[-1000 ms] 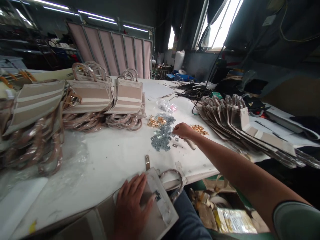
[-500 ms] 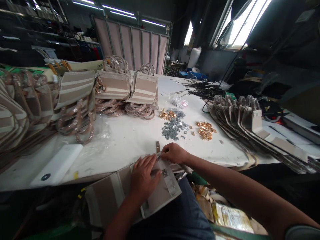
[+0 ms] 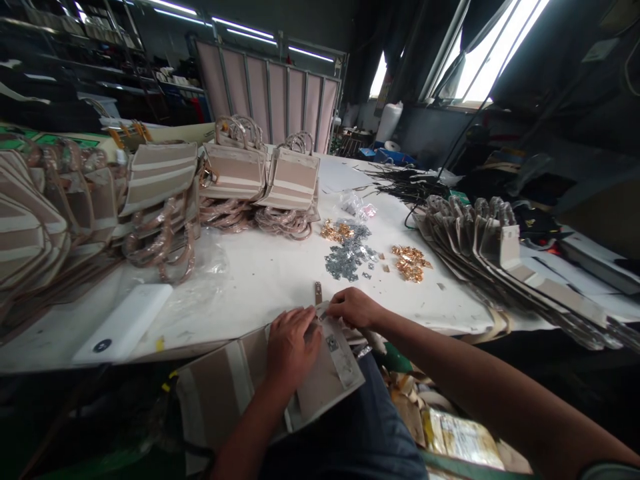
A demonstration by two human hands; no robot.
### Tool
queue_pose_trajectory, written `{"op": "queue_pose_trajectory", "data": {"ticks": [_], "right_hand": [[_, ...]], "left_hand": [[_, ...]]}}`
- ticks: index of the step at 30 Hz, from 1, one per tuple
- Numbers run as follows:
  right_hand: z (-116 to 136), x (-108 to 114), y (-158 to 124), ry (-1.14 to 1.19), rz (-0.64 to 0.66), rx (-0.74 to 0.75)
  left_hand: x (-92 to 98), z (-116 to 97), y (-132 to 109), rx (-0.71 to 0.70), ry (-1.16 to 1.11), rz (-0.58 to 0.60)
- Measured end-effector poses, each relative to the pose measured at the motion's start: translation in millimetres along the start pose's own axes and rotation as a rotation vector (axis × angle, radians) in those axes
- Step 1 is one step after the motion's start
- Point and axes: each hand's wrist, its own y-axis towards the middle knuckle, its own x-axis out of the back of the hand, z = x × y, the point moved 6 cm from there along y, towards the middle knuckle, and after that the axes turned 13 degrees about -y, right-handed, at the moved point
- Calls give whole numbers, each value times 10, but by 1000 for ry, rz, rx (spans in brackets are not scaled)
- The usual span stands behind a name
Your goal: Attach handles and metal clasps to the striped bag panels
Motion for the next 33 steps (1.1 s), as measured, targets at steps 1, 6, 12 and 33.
{"op": "queue_pose_trajectory", "data": {"ticks": [1, 6, 12, 33], "right_hand": [[4, -6, -3, 15, -2, 1], [34, -35, -16, -73, -88, -44], [42, -23, -47, -142, -138, -35], [7, 17, -44, -211, -240, 140]], "left_hand": [[1, 0, 12, -2, -3, -8], [5, 26, 61, 10, -16, -30], [14, 50, 71, 41, -33, -73], [13, -42, 125, -35, 27, -37]]}}
